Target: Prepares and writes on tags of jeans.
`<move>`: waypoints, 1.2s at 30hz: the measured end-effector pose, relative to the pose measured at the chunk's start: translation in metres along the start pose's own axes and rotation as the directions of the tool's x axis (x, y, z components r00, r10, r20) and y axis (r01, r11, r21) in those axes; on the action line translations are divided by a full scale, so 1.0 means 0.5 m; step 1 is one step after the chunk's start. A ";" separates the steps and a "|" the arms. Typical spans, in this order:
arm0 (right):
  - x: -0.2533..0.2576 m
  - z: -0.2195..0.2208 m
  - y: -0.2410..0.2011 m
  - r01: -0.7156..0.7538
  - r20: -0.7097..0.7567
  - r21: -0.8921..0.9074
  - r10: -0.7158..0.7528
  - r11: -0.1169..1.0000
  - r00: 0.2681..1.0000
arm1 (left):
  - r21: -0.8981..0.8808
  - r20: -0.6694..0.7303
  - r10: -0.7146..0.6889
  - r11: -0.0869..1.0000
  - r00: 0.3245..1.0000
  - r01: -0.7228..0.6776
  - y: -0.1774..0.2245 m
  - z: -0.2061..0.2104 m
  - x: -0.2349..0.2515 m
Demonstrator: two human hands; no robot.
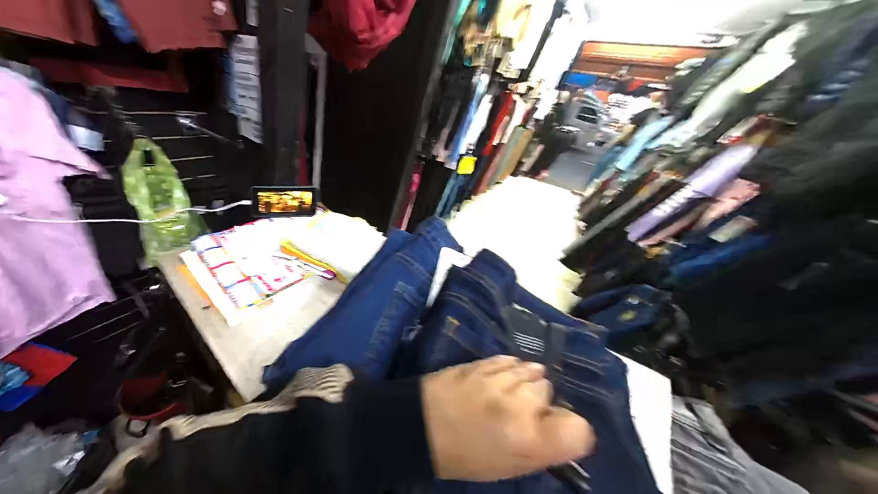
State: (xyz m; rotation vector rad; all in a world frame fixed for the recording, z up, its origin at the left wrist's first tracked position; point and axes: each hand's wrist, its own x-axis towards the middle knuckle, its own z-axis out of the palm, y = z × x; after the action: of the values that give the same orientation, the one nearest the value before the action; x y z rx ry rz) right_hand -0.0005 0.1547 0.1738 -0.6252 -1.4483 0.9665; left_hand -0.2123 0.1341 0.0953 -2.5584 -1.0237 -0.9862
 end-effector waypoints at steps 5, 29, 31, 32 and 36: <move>0.020 -0.078 0.115 -0.006 0.139 -0.072 0.016 0.997 0.990 | 0.049 -0.074 -0.132 0.990 0.988 0.136 0.040 -0.005 -0.046; -0.034 -0.015 0.207 0.271 0.363 -0.300 -0.153 0.915 0.919 | 0.141 -0.107 -0.173 0.972 0.979 0.187 0.047 0.006 -0.068; -0.033 -0.018 0.210 0.262 0.345 -0.310 -0.149 0.914 0.927 | 0.145 -0.108 -0.174 0.971 0.979 0.189 0.047 0.006 -0.068; -0.033 -0.018 0.211 0.257 0.333 -0.309 -0.149 0.915 0.931 | 0.147 -0.106 -0.174 0.971 0.979 0.188 0.047 0.006 -0.069; -0.031 -0.018 0.214 0.241 0.311 -0.314 -0.141 0.918 0.940 | 0.140 -0.091 -0.172 0.973 0.981 0.183 0.048 0.005 -0.070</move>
State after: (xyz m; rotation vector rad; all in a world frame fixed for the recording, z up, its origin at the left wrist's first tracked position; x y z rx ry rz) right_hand -0.0071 0.1976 0.0746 -0.6000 -1.9251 0.6637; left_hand -0.2135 0.0987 0.0716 -2.3223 -1.2709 -1.0044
